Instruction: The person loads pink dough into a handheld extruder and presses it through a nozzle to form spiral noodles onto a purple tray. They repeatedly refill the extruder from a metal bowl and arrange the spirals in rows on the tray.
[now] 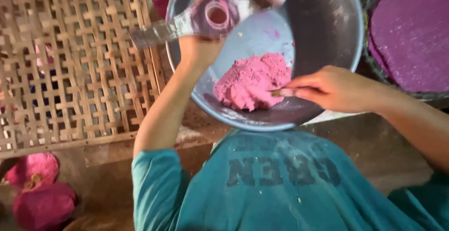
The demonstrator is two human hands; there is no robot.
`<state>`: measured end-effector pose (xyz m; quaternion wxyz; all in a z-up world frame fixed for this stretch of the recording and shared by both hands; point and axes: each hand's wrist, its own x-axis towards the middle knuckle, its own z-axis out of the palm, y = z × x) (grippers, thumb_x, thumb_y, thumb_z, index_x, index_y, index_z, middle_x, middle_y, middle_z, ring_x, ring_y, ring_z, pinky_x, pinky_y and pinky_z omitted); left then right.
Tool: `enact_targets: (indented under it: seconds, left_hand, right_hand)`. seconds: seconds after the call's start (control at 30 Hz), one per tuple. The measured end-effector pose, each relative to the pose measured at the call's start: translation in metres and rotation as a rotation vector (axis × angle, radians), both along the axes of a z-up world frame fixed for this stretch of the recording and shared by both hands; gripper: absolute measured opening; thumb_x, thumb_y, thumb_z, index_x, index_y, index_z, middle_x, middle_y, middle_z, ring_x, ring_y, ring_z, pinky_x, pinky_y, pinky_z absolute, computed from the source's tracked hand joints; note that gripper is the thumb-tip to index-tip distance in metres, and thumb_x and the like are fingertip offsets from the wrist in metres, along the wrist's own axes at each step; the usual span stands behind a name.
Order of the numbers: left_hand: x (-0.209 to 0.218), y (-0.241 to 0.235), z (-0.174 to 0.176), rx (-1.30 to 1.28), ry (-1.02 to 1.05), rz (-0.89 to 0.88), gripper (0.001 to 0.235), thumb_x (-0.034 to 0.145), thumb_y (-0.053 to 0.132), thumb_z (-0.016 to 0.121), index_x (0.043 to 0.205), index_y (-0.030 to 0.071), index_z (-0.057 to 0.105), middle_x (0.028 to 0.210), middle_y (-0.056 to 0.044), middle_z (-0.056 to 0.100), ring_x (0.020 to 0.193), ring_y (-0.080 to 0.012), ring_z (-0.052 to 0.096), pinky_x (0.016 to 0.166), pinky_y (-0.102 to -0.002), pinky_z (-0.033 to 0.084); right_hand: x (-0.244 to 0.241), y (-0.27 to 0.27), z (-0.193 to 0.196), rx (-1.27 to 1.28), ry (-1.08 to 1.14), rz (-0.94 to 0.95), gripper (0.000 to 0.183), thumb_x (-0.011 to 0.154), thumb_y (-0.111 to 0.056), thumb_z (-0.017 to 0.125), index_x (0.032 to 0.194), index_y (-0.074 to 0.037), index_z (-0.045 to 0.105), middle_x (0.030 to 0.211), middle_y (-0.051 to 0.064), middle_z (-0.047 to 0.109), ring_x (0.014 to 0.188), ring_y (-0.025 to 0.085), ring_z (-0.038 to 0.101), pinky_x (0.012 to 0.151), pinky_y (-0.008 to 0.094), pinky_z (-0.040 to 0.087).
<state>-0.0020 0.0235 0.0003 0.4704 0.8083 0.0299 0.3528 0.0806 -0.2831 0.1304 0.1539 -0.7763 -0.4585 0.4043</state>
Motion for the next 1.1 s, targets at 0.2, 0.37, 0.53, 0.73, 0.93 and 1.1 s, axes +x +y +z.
enact_targets:
  seconds: [0.2, 0.37, 0.53, 0.73, 0.93, 1.1]
  left_hand:
    - [-0.028, -0.037, 0.041, 0.187, 0.204, -0.205, 0.090, 0.068, 0.004, 0.087, 0.150, 0.008, 0.051, 0.145, -0.016, 0.060, 0.129, -0.0341, 0.062, 0.107, -0.038, 0.052]
    - [-0.027, -0.058, 0.046, 0.324, 0.437, -0.261, 0.095, 0.063, 0.016, 0.091, 0.149, 0.010, 0.051, 0.123, -0.016, 0.064, 0.108, -0.0359, 0.065, 0.089, -0.042, 0.055]
    - [-0.019, -0.069, -0.003, -0.070, 0.641, -0.444, 0.041, 0.076, 0.018, 0.082, 0.115, 0.008, 0.075, 0.108, -0.006, 0.077, 0.100, -0.0204, 0.074, 0.085, -0.032, 0.059]
    - [-0.008, -0.042, -0.027, -0.835, 0.304, -0.570, 0.031, 0.093, 0.007, 0.072, 0.122, -0.001, 0.064, 0.112, -0.006, 0.070, 0.101, -0.0165, 0.067, 0.092, -0.032, 0.057]
    - [-0.005, -0.046, -0.036, 0.035, 0.327, -0.441, 0.045, 0.085, 0.010, 0.066, 0.127, -0.002, 0.055, 0.115, -0.011, 0.065, 0.103, -0.0218, 0.063, 0.089, -0.034, 0.053]
    - [0.013, -0.078, -0.037, -2.082, 0.210, -0.952, 0.028, 0.106, 0.015, 0.044, 0.127, 0.003, 0.059, 0.120, -0.012, 0.067, 0.109, -0.0241, 0.065, 0.096, -0.038, 0.054]
  right_hand:
    - [0.051, -0.023, 0.011, 0.043, 0.156, -0.253, 0.041, 0.095, -0.034, 0.062, 0.129, -0.012, 0.072, 0.097, 0.016, 0.077, 0.086, 0.028, 0.069, 0.069, 0.036, 0.054]
    - [0.029, 0.010, 0.039, -0.325, -0.639, -0.010, 0.033, 0.100, -0.038, 0.055, 0.128, -0.030, 0.071, 0.098, 0.010, 0.076, 0.083, 0.031, 0.072, 0.070, 0.044, 0.055]
    - [-0.023, 0.034, 0.049, 0.134, -1.108, 0.337, 0.023, 0.090, -0.021, 0.059, 0.112, -0.018, 0.067, 0.093, 0.002, 0.070, 0.078, 0.022, 0.073, 0.063, 0.038, 0.058]
    - [-0.011, -0.021, 0.093, -0.157, -0.919, 0.043, 0.020, 0.106, -0.034, 0.052, 0.115, -0.026, 0.067, 0.095, -0.004, 0.068, 0.069, 0.020, 0.071, 0.052, 0.039, 0.055]
    - [0.008, -0.005, 0.084, -0.023, -0.872, 0.086, 0.017, 0.091, -0.026, 0.059, 0.104, -0.027, 0.070, 0.093, -0.001, 0.073, 0.077, 0.029, 0.073, 0.058, 0.046, 0.056]
    - [-0.024, 0.042, 0.062, 0.088, -1.142, 0.392, 0.029, 0.083, -0.022, 0.060, 0.111, -0.015, 0.067, 0.091, 0.006, 0.071, 0.072, 0.026, 0.074, 0.057, 0.039, 0.058]
